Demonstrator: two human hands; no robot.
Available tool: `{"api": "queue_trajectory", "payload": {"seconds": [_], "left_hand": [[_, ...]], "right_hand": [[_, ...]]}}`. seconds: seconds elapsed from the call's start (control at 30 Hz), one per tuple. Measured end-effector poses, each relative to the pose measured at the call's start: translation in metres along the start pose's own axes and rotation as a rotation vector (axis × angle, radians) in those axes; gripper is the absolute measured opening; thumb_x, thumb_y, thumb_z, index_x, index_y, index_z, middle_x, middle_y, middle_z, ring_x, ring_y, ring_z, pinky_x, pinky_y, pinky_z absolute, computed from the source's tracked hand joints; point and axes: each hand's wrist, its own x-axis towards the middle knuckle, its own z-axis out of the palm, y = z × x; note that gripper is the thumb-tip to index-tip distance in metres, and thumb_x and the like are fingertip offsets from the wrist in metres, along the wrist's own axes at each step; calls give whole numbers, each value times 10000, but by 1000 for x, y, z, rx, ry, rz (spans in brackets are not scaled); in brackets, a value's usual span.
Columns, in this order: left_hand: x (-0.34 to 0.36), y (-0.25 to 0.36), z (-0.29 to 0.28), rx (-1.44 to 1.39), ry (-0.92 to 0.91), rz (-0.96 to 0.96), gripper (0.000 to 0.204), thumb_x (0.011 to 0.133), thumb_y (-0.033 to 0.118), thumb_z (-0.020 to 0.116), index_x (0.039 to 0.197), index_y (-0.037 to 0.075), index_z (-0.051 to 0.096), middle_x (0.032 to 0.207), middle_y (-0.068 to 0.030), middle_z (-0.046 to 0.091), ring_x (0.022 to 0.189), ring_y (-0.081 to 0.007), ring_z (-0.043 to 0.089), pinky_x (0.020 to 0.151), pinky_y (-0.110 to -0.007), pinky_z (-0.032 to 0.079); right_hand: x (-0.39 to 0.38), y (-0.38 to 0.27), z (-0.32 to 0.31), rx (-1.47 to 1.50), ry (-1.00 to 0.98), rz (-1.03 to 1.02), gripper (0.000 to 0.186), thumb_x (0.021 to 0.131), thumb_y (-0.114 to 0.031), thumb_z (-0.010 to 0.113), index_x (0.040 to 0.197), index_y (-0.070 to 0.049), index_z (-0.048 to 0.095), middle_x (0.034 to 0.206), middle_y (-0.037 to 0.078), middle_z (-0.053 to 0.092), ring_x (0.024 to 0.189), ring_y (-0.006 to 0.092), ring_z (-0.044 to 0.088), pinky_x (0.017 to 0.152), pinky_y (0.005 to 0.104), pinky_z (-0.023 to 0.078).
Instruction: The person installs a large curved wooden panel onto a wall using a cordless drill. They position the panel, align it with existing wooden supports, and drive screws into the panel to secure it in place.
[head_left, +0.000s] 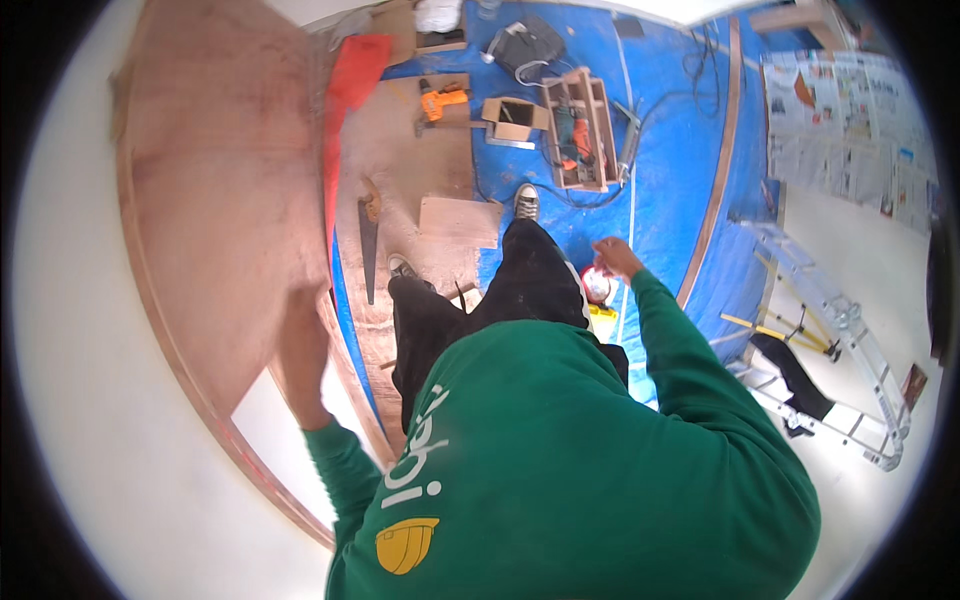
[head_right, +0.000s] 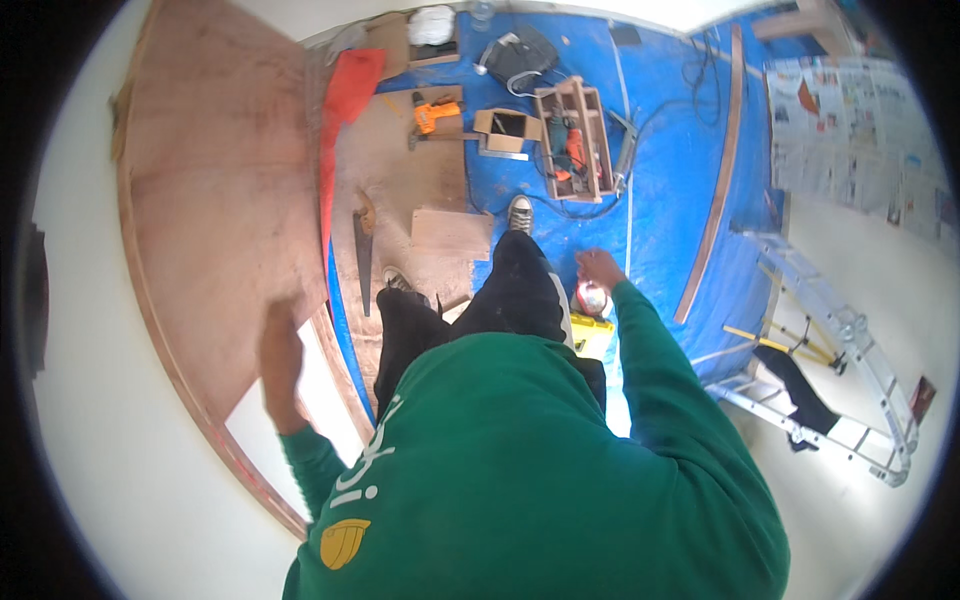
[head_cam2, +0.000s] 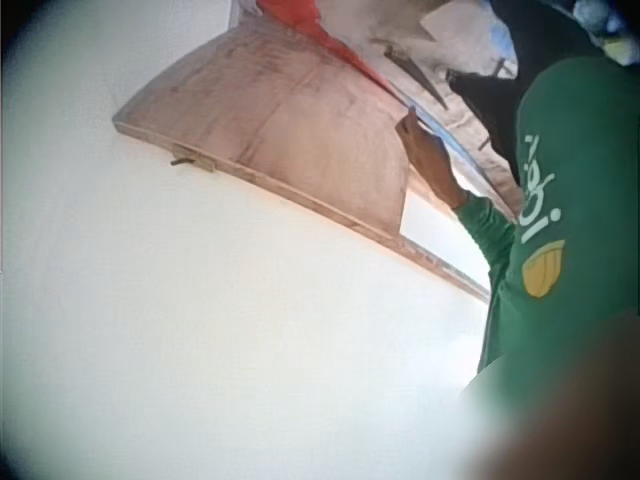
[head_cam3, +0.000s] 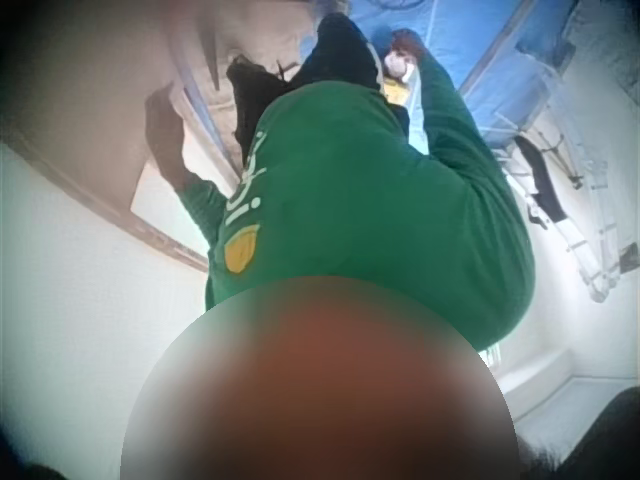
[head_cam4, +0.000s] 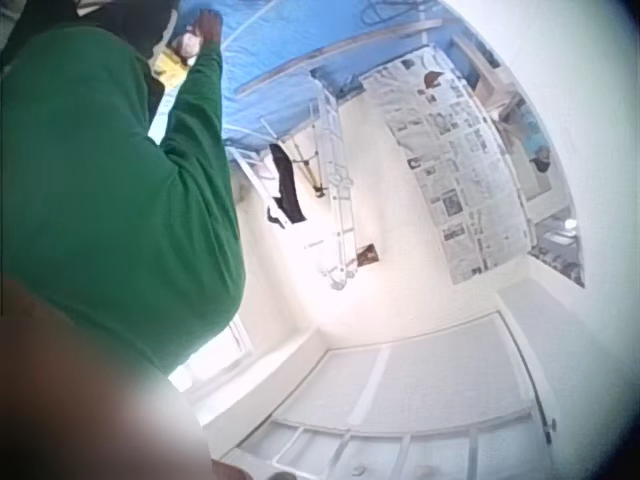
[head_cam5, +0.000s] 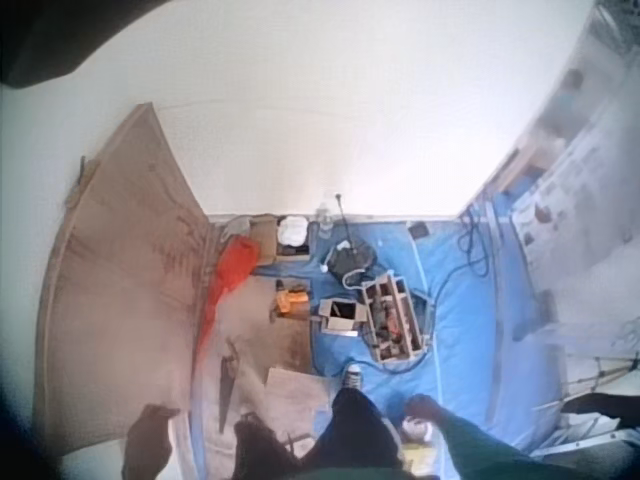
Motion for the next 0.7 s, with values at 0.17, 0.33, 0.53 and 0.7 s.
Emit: {"api": "queue_trajectory", "payload": {"seconds": [0.17, 0.33, 0.53, 0.7], "left_hand": [[-2, 54, 179, -233, -583, -270, 434, 1047, 223, 668, 1441, 44, 647, 1421, -205, 667, 1320, -378, 634, 1128, -433, 490], [40, 175, 337, -533, -603, 104, 405, 1018, 281, 716, 1376, 92, 696, 1352, -186, 698, 1334, -378, 622, 1129, -467, 482], [88, 232, 477, -568, -756, 327, 289, 992, 311, 733, 1191, 108, 784, 1229, -147, 741, 1250, -364, 656, 1199, -525, 413], [92, 218, 550, -779, -532, 198, 117, 953, 234, 744, 961, 136, 809, 982, -63, 794, 995, -273, 742, 1206, -580, 399]], "right_hand": [[79, 6, -56, 231, 69, 66, 317, 1026, -351, 636, 1115, -48, 666, 777, 74, 666, 636, 206, 692, 531, 371, 559], [189, -6, -66, -45, -4, 44, 256, 1016, -277, 655, 963, -29, 691, 784, 84, 667, 654, 201, 707, 507, 332, 545], [342, -58, -15, -361, -39, -431, 249, 1013, -251, 642, 996, -21, 736, 878, 135, 765, 808, 332, 772, 670, 463, 602], [492, -125, 31, -763, 259, -796, 254, 1023, -253, 582, 1053, -96, 779, 1107, 175, 752, 1048, 419, 704, 905, 588, 541]]}}
